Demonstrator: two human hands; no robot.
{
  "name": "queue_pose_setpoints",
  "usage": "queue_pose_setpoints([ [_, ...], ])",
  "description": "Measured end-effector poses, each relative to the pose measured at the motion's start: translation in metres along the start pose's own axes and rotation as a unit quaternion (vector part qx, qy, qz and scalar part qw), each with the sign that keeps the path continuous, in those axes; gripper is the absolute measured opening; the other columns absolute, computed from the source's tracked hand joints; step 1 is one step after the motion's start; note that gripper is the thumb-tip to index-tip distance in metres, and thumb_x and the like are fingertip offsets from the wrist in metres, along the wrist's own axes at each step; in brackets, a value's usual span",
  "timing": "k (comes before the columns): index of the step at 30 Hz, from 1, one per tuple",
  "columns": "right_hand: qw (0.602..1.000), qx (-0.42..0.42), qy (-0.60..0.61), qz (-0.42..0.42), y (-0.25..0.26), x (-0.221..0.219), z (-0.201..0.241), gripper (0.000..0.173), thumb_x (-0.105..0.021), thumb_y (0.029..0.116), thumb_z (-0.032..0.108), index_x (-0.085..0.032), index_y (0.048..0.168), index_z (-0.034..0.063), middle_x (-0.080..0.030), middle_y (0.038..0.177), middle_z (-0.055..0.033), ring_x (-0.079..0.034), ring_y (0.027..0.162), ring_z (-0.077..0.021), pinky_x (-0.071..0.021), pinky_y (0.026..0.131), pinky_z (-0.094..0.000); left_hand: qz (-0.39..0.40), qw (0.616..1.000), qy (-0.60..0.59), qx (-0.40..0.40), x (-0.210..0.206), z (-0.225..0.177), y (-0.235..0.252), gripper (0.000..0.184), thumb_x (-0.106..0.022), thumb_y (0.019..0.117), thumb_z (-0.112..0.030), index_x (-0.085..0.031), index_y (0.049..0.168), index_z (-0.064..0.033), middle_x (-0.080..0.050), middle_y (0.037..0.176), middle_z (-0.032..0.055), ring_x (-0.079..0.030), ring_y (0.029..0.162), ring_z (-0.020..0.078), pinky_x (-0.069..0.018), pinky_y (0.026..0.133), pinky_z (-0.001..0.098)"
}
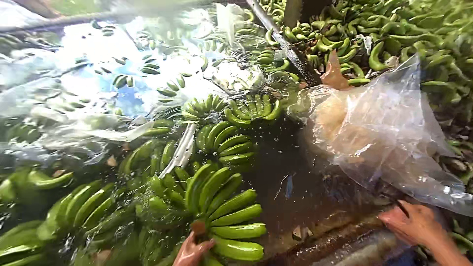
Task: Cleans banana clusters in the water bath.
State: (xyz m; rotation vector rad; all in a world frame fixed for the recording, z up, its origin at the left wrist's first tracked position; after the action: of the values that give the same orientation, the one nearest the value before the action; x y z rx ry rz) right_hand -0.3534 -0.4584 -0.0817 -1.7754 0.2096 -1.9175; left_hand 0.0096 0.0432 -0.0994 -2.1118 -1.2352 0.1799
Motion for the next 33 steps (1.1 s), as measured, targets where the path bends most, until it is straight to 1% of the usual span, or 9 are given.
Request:
queue_pose_setpoints([
  [3, 0.997, 0.058, 0.055, -0.009, -0.021, 0.011, 0.067, 0.063, -0.068, 0.0994, 0.032, -0.049, 0.145, -0.0059, -0.051, 0.14, -0.0388, -0.052, 0.128, -0.0566, -0.0394, 0.104, -0.073, 0.133, 0.986, 0.105, 0.006, -0.035, -0.024, 0.072, 0.067, -0.078, 0.0824, -0.008, -0.053, 0.144, -0.0038, -0.061, 0.136, 0.0199, -0.062, 0.122, 0.0291, -0.0511, 0.103, 0.0486],
  [5, 0.983, 0.094, 0.151, 0.043, -0.035, -0.003, 0.107, 0.052, -0.049, 0.1085, 0.032, -0.047, 0.146, -0.0037, -0.064, 0.124, -0.0305, -0.067, 0.107, -0.0437, -0.0531, 0.093, -0.0613, 0.173, 0.97, 0.17, 0.001, -0.051, -0.022, 0.114, 0.063, -0.079, 0.0869, -0.016, -0.055, 0.144, -0.008, -0.061, 0.139, 0.019, -0.06, 0.127, 0.0311, -0.0478, 0.108, 0.0523],
  [8, 0.946, 0.103, 0.282, 0.121, -0.049, -0.05, 0.154, 0.047, -0.034, 0.1123, 0.028, -0.048, 0.144, -0.0036, -0.068, 0.099, -0.018, -0.067, 0.081, -0.0243, -0.0569, 0.077, -0.043, 0.098, 0.989, 0.113, -0.009, -0.058, 0.014, 0.141, 0.051, -0.074, 0.0944, -0.023, -0.059, 0.139, -0.0012, -0.064, 0.134, 0.0206, -0.061, 0.125, 0.0304, -0.0468, 0.109, 0.0498],
  [11, 0.938, 0.119, 0.28, 0.168, -0.058, -0.1, 0.201, 0.041, -0.036, 0.1115, 0.02, -0.054, 0.138, -0.006, -0.066, 0.093, -0.0167, -0.065, 0.08, -0.0235, -0.056, 0.078, -0.0423, 0.028, 0.99, -0.001, 0.141, -0.066, 0.057, 0.126, 0.055, -0.071, 0.097, -0.032, -0.056, 0.136, 0.0049, -0.067, 0.12, 0.0251, -0.067, 0.11, 0.0337, -0.0532, 0.097, 0.0531],
  [13, 0.938, 0.129, 0.24, 0.215, -0.062, -0.125, 0.239, 0.038, -0.038, 0.1112, 0.018, -0.058, 0.133, -0.0064, -0.068, 0.106, -0.0215, -0.068, 0.094, -0.0292, -0.0551, 0.09, -0.0465, 0.011, 0.98, -0.087, 0.177, -0.074, 0.069, 0.116, 0.057, -0.072, 0.0959, -0.024, -0.05, 0.142, 0.0014, -0.068, 0.112, 0.0244, -0.069, 0.096, 0.0324, -0.0576, 0.085, 0.0514],
  [16, 0.945, 0.146, 0.174, 0.236, -0.066, -0.143, 0.295, 0.039, -0.036, 0.1116, 0.018, -0.059, 0.133, -0.0055, -0.065, 0.124, -0.0256, -0.065, 0.114, -0.0353, -0.05, 0.103, -0.0505, 0.012, 0.993, -0.082, 0.081, -0.077, 0.059, 0.1, 0.079, -0.079, 0.0822, -0.015, -0.038, 0.147, 0.0004, -0.063, 0.121, 0.0249, -0.068, 0.102, 0.032, -0.0587, 0.087, 0.0503],
  [22, 0.966, 0.142, 0.031, 0.214, -0.074, -0.143, 0.343, 0.049, -0.027, 0.1137, 0.03, -0.057, 0.134, -0.003, -0.064, 0.129, -0.0263, -0.061, 0.125, -0.0397, -0.0465, 0.105, -0.0567, -0.081, 0.981, 0.145, -0.101, -0.064, 0.006, 0.047, 0.087, -0.085, 0.07, -0.03, -0.052, 0.145, -0.0015, -0.057, 0.139, 0.0244, -0.058, 0.126, 0.0379, -0.0473, 0.104, 0.0575],
  [27, 0.969, 0.171, 0.016, 0.176, -0.084, -0.136, 0.348, 0.045, -0.03, 0.1133, 0.026, -0.056, 0.133, -0.0048, -0.065, 0.126, -0.0271, -0.064, 0.121, -0.0406, -0.0491, 0.101, -0.0562, -0.183, 0.918, 0.244, -0.253, -0.076, -0.04, 0.013, 0.079, -0.084, 0.0652, -0.031, -0.063, 0.134, 0.0014, -0.066, 0.119, 0.0271, -0.066, 0.105, 0.0435, -0.0538, 0.085, 0.0599],
  [33, 0.975, 0.046, 0.1, 0.194, -0.091, -0.141, 0.334, 0.039, -0.032, 0.1111, 0.014, -0.052, 0.138, -0.0063, -0.062, 0.133, -0.0272, -0.06, 0.127, -0.0381, -0.0467, 0.107, -0.0519, -0.262, 0.831, 0.315, -0.375, -0.127, -0.062, 0.016, 0.072, -0.081, 0.0625, -0.031, -0.069, 0.127, -0.0008, -0.068, 0.106, 0.0285, -0.069, 0.092, 0.0456, -0.057, 0.076, 0.0543],
])
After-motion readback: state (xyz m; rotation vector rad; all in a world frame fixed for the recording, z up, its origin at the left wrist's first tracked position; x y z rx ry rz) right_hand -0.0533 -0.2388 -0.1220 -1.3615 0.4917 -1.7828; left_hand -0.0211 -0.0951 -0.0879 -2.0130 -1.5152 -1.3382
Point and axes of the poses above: each hand's wrist, its own y-axis towards the middle knuckle, its own x-axis out of the back of the hand, z = x × y, the point moved 2 cm from there along y, towards the middle knuckle
